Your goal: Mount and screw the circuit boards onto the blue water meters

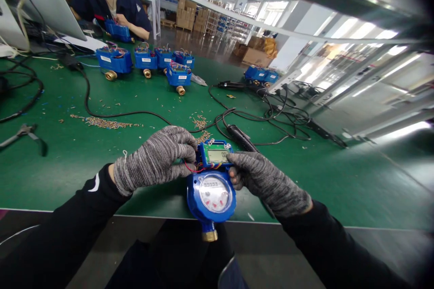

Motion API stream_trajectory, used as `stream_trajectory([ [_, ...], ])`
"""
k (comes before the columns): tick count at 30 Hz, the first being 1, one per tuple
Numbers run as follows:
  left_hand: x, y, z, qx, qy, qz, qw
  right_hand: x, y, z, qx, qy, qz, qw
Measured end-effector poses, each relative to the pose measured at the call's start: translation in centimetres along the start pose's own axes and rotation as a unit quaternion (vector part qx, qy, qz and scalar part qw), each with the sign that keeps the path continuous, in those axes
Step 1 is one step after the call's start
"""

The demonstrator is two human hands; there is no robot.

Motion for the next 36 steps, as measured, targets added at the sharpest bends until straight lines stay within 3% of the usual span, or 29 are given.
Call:
stream_trajectory([
  [5,0.8,1.1,-0.1,-0.028,0.000,-0.075,0.997,-0.1,-0.2,0.1,-0.003,0.005,-0.007,1.000],
  [10,0.4,1.0,-0.3,-0.011,-0.068,-0.057,0.996,-0.2,-0.1,0.2,-0.004,0.009,-0.026,1.000],
  [13,0.7,0.9,-0.3,-0.012,-0.043,-0.056,0.997,-0.2,0.1,0.1,-0.006,0.007,-0.031,0.999],
  [16,0.4,0.6,-0.3,-0.001,-0.036,-0.024,0.999,-0.2,-0.1,0.1,0.003,0.004,-0.020,1.000],
  [22,-0.7,-0.1,-0.3,0.027,-0.099,0.090,0.991,0.1,0.0,0.2,-0.005,0.019,-0.017,1.000],
  [26,-0.2,0.5,0.2,0.024,-0.124,-0.045,0.991,0.4,0.2,0.1,-0.005,0.019,-0.009,1.000],
  [30,0.6,1.4,0.5,-0.006,-0.151,-0.188,0.971,0.3,0.3,0.1,-0.009,0.007,0.000,1.000],
  [33,0.6,1.4,0.7,-0.001,-0.149,-0.197,0.969,0.2,0.1,0.3,-0.012,0.012,-0.003,1.000],
  [36,0.1,1.0,0.8,0.013,-0.126,-0.078,0.989,-0.1,-0.2,0.5,-0.009,0.024,-0.014,1.000],
])
Point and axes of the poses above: each hand's wrist, its own z-axis towards the middle knuckle, its own x-axis out of the palm, y = z × x, the point moved 9 cm from there along z, towards the middle knuckle, and after that the axes turned 13 degrees about y, right-handed, at the moved point
